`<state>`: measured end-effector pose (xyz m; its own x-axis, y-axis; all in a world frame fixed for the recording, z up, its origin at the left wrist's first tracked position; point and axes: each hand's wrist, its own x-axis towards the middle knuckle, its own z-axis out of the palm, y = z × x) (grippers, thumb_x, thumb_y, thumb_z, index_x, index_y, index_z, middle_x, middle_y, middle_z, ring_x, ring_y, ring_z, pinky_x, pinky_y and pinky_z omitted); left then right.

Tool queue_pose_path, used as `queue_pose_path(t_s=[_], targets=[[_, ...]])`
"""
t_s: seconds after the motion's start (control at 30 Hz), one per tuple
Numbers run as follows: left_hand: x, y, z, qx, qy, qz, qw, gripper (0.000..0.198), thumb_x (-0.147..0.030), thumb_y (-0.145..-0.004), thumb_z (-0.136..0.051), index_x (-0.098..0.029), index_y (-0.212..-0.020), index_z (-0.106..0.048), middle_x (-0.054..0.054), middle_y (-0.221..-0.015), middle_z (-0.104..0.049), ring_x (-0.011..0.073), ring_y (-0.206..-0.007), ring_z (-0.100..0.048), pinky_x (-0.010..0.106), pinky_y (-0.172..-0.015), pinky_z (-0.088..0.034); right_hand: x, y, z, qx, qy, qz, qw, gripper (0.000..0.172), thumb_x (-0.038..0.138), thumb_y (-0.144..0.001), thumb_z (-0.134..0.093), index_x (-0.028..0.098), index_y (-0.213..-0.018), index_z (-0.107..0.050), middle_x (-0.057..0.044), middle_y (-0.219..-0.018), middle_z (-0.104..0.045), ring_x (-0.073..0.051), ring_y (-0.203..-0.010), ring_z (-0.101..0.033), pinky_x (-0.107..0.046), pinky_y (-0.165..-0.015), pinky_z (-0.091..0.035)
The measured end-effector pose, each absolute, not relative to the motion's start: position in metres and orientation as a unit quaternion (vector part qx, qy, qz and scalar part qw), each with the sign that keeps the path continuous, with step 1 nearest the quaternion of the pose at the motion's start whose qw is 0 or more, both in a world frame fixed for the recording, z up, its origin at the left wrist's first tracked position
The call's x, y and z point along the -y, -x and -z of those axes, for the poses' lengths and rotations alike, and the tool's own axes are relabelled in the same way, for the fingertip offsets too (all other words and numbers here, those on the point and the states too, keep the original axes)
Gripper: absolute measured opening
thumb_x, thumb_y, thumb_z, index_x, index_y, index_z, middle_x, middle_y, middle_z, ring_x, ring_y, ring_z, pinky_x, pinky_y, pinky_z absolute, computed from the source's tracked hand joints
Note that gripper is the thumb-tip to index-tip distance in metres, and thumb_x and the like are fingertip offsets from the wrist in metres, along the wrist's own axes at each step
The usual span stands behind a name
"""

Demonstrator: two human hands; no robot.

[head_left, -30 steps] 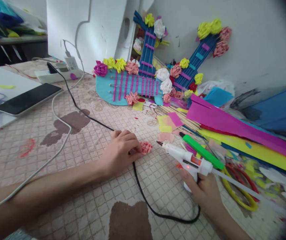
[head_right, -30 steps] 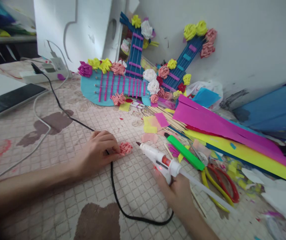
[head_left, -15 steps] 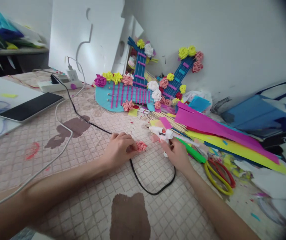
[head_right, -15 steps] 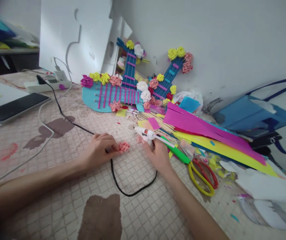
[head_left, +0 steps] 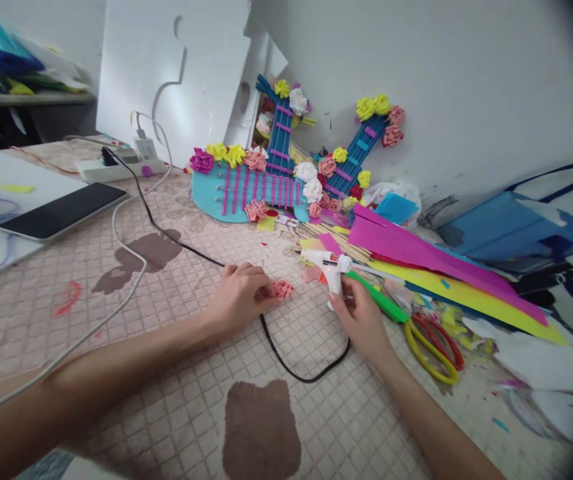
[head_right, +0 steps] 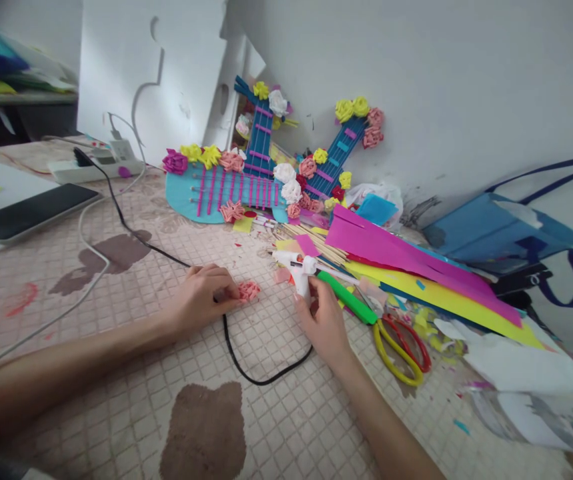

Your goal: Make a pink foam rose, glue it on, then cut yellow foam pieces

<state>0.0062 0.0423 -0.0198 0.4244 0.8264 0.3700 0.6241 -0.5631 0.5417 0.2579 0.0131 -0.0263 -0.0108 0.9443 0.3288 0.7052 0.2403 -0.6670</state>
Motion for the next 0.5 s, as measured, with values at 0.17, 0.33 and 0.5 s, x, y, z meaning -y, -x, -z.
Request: queue_pose_path(t_s=[0.17,0.33,0.5], targets=[[-0.042,-0.007,0.019,-0.439,-0.828,-0.305,0.168,0.014,-0.033,-0.076,-0.065,-0.020,-0.070,-0.063,0.001,-0.077,-0.065,0.0186,-0.083,-0.054,0.036,-0.078,-0.030,-0.019,-0.255,0.026,0.693,0.605,-0.134,0.370,0.027,0.036,-0.083,-0.053,0.017,-0.102,-0.056,-0.009,-0.095,-0.062,-0.019,-0.077,-0.058,-0.034,-0.067,-0.048],[-0.041,-0.007,0.017,-0.446,-0.825,-0.300,0.175,0.013,-0.031,-0.075,-0.066,-0.020,-0.070,-0.063,0.000,-0.077,-0.065,0.0184,-0.083,-0.055,0.036,-0.078,-0.030,-0.025,-0.249,0.029,0.700,0.582,-0.142,0.387,0.031,0.037,-0.082,-0.054,0.017,-0.107,-0.053,-0.010,-0.103,-0.061,-0.021,-0.084,-0.058,-0.036,-0.071,-0.049],[-0.041,-0.007,0.016,-0.444,-0.828,-0.298,0.170,0.012,-0.031,-0.075,-0.067,-0.020,-0.070,-0.063,0.000,-0.077,-0.065,0.0186,-0.083,-0.055,0.036,-0.078,-0.030,-0.022,-0.250,0.031,0.673,0.581,-0.155,0.430,0.035,0.038,-0.083,-0.054,0.018,-0.112,-0.049,-0.011,-0.105,-0.058,-0.021,-0.090,-0.057,-0.036,-0.072,-0.050]])
